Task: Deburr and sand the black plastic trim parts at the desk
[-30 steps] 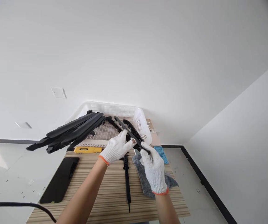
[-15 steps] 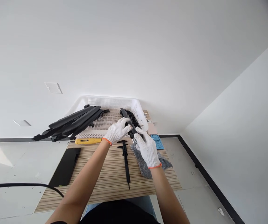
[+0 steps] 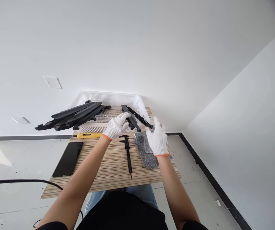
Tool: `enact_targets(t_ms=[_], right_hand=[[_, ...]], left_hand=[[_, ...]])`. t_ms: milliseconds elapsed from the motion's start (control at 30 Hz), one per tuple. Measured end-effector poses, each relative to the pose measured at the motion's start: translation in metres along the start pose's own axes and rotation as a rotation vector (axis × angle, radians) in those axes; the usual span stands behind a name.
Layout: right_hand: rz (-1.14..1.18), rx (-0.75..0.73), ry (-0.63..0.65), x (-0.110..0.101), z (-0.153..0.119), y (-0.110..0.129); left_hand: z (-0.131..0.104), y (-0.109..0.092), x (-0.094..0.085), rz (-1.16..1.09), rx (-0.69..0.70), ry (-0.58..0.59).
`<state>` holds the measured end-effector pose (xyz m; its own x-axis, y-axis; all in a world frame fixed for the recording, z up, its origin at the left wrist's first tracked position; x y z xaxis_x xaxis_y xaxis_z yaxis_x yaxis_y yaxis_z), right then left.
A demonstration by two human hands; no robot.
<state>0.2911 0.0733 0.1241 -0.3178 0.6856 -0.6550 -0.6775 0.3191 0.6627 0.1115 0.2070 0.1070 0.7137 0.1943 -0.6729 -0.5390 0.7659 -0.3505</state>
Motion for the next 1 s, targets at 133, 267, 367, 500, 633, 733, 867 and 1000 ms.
enact_targets(t_ms=[133, 267, 367, 500, 633, 733, 867, 1000], right_hand=[[-0.148, -0.204, -0.121, 0.001, -0.031, 0.014], [-0.173, -0.435, -0.118, 0.016, -0.038, 0.026], [-0.166, -0.522, -0.131, 0.023, -0.022, 0.03], [-0.128, -0.664, -0.108, 0.03, -0.008, 0.03], [-0.064, -0.765, -0.262, 0.032, -0.005, 0.025], [0.006, -0.812, -0.469, 0.032, -0.011, 0.022], [0.154, -0.848, -0.662, 0.025, -0.024, 0.023], [0.254, -0.851, -0.751, -0.001, -0.031, 0.016]], left_hand=[[-0.002, 0.009, 0.001, 0.022, -0.029, 0.017], [-0.002, 0.013, 0.003, 0.008, -0.048, 0.019], [-0.001, 0.015, 0.002, -0.035, -0.052, 0.002], [-0.002, 0.016, 0.002, -0.05, -0.019, -0.027], [-0.003, 0.018, 0.003, -0.026, -0.017, -0.044], [-0.004, 0.018, 0.002, -0.048, -0.041, -0.088], [-0.004, 0.016, -0.003, -0.102, -0.065, -0.131], [-0.003, 0.013, -0.005, -0.101, -0.075, -0.119]])
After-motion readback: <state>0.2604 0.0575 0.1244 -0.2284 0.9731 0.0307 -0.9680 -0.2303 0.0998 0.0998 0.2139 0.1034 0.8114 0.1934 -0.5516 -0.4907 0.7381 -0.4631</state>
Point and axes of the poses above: each hand's wrist, its own z-axis towards the middle knuckle, its own x-axis out of the palm, y = z × x, the point moved 4 cm from there along z, towards the middle knuckle, and after that the axes turned 12 degrees about -y, right-handed, at the moved point
